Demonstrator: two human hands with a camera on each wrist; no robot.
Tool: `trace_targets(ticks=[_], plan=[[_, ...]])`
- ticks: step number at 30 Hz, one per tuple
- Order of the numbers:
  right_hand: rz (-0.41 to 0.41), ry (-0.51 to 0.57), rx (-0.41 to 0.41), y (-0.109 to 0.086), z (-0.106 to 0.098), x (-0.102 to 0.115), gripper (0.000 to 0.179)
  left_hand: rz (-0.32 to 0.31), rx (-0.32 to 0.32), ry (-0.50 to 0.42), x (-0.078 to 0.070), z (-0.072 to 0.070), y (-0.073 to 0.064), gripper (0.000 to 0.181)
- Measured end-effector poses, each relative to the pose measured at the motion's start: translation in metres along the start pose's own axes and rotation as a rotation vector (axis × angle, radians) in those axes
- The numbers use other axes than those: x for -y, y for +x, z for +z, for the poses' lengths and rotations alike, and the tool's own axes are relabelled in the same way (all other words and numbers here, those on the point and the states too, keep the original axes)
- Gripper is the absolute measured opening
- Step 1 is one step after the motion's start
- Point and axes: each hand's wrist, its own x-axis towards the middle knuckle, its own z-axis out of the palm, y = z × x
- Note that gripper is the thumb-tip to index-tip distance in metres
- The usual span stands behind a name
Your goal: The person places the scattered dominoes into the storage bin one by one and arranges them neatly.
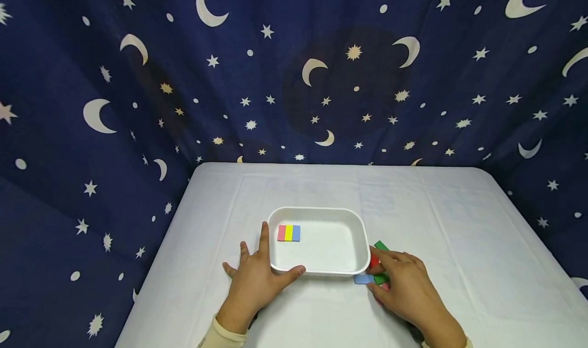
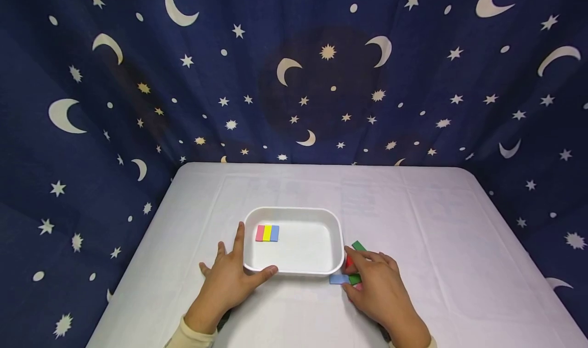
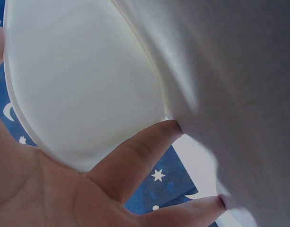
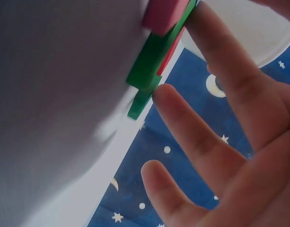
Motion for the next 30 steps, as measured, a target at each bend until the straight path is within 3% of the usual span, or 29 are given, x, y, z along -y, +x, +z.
trace_targets(ticks=[7,16,24,30], plan=[[0.1,-0.055,-0.008,-0.0002,-0.0057,-0.0018,0.079,0.001,0.006,0.001,-0.0004,-0.0003,-0.0019,0.142],[0.128,-0.09,0.028,0.0001,-0.0056,-0.002,0.083,0.002,0.002,-0.005,-0.0003,-0.0008,-0.0032,0.142],[0.074,-0.073,-0.014,-0.0007,-0.0039,-0.0016,0.088,0.013,-0.008,-0.011,-0.0005,-0.0011,-0.0025,0.141],[0.01,0.008,-0.035,0.0002,-0.0023,-0.0011,0.084,0.018,-0.012,-0.008,0.0,-0.0015,-0.0025,0.14]])
